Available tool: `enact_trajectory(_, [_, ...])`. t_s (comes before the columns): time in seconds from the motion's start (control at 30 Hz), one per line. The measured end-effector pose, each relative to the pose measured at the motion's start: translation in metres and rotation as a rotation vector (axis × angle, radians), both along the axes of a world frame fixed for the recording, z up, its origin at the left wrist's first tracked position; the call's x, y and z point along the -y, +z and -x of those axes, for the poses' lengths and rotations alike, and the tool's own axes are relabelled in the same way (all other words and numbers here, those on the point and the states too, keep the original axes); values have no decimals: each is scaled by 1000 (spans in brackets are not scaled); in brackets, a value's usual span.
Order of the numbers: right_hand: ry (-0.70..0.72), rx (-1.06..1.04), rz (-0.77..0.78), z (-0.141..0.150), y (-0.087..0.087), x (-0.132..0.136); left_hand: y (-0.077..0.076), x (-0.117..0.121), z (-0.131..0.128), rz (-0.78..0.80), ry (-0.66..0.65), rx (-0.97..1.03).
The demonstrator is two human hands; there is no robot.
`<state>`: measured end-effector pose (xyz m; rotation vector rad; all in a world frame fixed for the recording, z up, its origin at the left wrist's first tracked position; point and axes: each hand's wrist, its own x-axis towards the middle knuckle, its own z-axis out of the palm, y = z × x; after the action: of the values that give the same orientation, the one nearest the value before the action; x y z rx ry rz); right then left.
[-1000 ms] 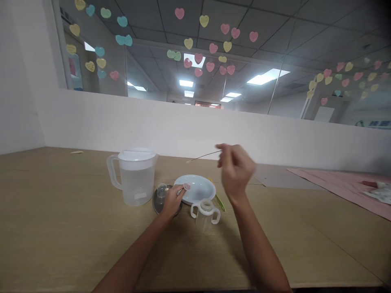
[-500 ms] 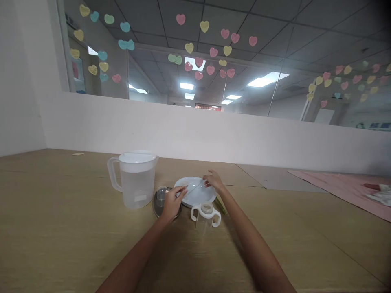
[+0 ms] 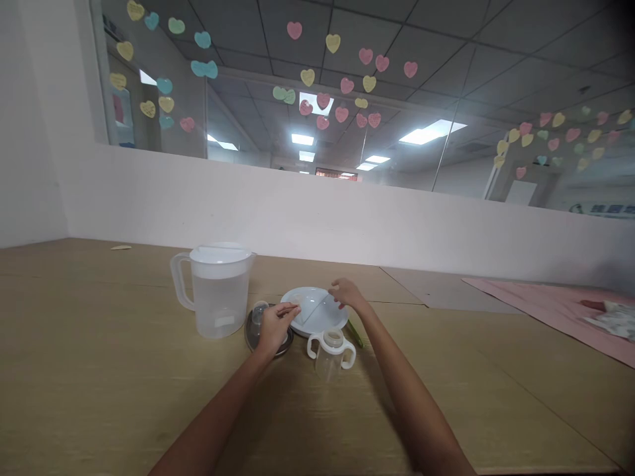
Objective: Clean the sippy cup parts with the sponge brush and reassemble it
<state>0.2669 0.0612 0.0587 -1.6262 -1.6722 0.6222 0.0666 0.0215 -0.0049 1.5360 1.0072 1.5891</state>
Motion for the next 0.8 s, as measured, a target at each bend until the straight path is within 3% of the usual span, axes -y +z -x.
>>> enact_trajectory(0.1, [237, 10, 89, 12, 11, 15, -1, -1, 1, -36, 29, -94])
enact_trajectory(0.2, [671, 1, 156, 33, 20, 32, 0, 0, 3, -51, 17, -124])
enact_trajectory(0.27, [733, -2, 120, 45, 21, 39, 1, 1, 4, -45, 25, -98])
enact_trajectory(0.37, [661, -46, 74, 51, 16, 37, 4, 3, 9, -47, 100, -130])
enact_trajectory(0.43, [624, -45, 71, 45, 11, 31, 6, 4, 13, -101, 178, -296])
enact_trajectory(0.5, [565, 78, 75, 34, 5, 22, 7, 5, 17, -219, 254, -534])
enact_trajectory(0.6, [410, 422, 96, 15, -3, 10, 7, 6, 22, -409, 334, -806])
enact_trajectory(0.8, [148, 655, 55, 8, -20, -6, 6, 7, 23, -463, 455, -1035])
